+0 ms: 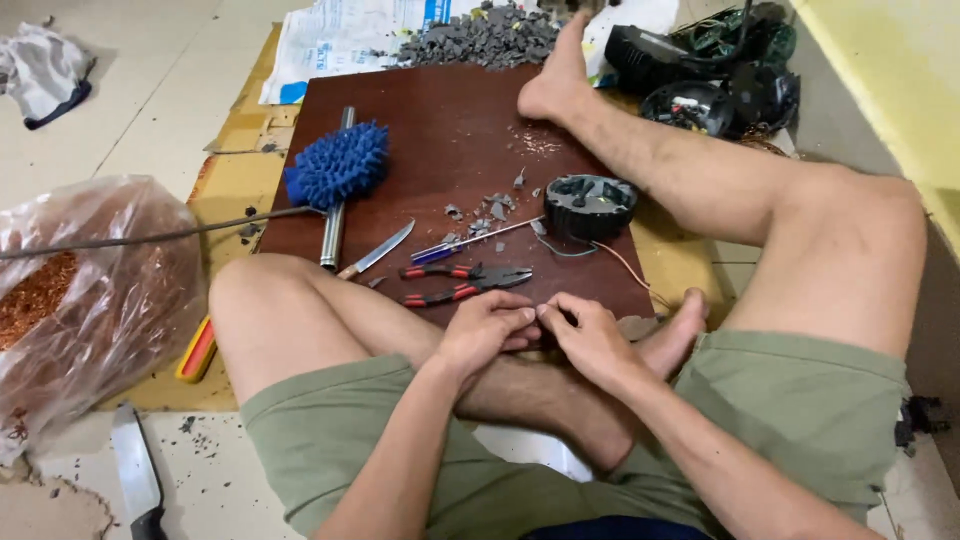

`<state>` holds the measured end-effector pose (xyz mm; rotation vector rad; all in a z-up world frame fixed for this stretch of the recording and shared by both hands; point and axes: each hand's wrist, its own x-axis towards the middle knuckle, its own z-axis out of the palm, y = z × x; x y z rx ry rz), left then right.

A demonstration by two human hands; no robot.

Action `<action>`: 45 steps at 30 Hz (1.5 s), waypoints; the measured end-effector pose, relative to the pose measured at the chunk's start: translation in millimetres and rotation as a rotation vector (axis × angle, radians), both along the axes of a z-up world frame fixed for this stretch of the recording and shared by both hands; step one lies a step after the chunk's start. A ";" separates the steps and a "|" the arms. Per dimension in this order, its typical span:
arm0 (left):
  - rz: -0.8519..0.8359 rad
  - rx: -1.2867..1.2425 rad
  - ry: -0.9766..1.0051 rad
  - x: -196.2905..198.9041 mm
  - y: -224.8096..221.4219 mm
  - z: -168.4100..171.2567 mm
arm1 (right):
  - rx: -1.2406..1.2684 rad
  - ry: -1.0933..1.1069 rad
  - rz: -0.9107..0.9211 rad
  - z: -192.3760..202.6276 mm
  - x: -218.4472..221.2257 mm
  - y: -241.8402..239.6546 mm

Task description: Stripping insulation from small electrical wires and twisting the strands for a repair task.

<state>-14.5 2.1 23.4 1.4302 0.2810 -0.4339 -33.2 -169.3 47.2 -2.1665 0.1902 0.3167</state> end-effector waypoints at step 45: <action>0.002 0.019 0.077 20.7 -6.9 -36.1 | -0.049 -0.101 0.193 0.3 -1.5 2.0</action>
